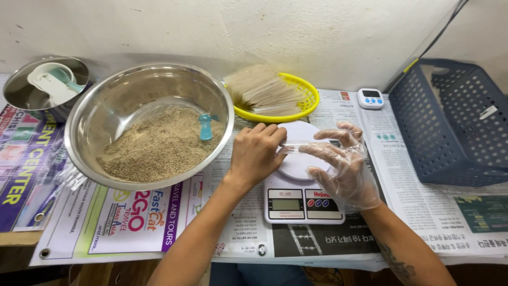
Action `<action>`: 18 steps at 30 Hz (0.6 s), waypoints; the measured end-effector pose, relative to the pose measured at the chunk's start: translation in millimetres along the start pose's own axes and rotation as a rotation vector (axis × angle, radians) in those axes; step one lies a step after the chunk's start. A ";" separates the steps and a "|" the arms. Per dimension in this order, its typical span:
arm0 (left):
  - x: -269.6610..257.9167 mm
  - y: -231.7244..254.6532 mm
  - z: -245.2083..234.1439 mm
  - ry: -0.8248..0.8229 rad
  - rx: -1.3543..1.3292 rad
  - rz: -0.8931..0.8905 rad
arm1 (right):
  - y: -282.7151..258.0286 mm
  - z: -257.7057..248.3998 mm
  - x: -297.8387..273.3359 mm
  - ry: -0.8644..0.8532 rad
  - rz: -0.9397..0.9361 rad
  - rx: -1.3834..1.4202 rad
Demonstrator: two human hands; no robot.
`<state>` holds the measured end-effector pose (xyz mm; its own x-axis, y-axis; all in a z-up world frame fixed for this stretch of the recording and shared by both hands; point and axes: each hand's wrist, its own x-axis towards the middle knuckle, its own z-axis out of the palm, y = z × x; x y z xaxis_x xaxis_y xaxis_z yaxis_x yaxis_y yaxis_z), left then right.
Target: Filling small plastic bags with a powdered substance using a scoop and weighing them on a digital scale.
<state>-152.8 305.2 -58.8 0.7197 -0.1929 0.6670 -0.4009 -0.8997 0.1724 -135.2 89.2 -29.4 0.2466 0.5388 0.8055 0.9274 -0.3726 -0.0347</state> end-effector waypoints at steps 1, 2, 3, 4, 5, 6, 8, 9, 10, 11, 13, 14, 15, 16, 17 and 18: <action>0.7 0.7 -1.3 -0.011 -0.007 -0.008 | -0.8 1.4 0.3 0.039 0.011 0.009; 1.4 1.6 -2.9 -0.022 -0.013 -0.017 | -1.7 2.7 0.7 0.079 0.022 0.019; 1.5 0.8 -1.8 -0.019 -0.011 -0.019 | -2.8 2.1 1.7 0.078 0.018 0.021; 1.2 -0.1 -0.9 -0.036 -0.016 -0.031 | -4.3 1.7 2.7 0.089 0.024 0.033; -0.7 -0.7 -0.4 -0.053 -0.019 -0.048 | -6.3 1.7 3.4 0.096 0.029 0.050; -1.9 -1.3 1.4 -0.050 -0.015 -0.055 | -8.9 3.2 4.8 0.094 0.023 0.056; -2.2 -3.1 5.5 -0.050 -0.008 -0.075 | -12.5 6.0 8.8 0.115 0.037 0.058; -1.5 -2.2 3.7 -0.051 -0.006 -0.084 | -9.6 5.5 6.9 0.111 0.035 0.066; -0.8 -1.5 1.8 -0.040 -0.011 -0.104 | -6.7 5.2 5.0 0.147 0.067 0.075; 0.5 -2.6 -0.9 -0.028 -0.012 -0.123 | -3.6 6.5 4.3 0.187 0.099 0.086; 1.8 -1.2 -10.7 -0.034 -0.037 -0.158 | 7.6 8.2 -3.2 0.238 0.167 0.157; 2.3 -0.5 -15.8 -0.038 -0.068 -0.184 | 13.3 9.3 -6.6 0.290 0.238 0.218; 7.1 0.0 -34.6 -0.034 -0.060 -0.194 | 10.4 8.0 3.6 0.287 0.232 0.229; 11.9 0.7 -53.4 -0.009 -0.055 -0.166 | 7.6 6.6 13.9 0.217 0.230 0.187; 17.0 2.1 -72.2 0.015 -0.050 -0.134 | 4.4 4.5 23.6 0.149 0.229 0.144; 17.0 -6.3 -87.6 0.018 -0.043 -0.141 | -2.5 3.9 38.6 0.148 0.223 0.152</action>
<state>-187.7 342.0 15.0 0.7606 -0.0588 0.6465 -0.3209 -0.8997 0.2958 -127.0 113.9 -0.5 0.4155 0.3364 0.8451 0.8891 -0.3463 -0.2993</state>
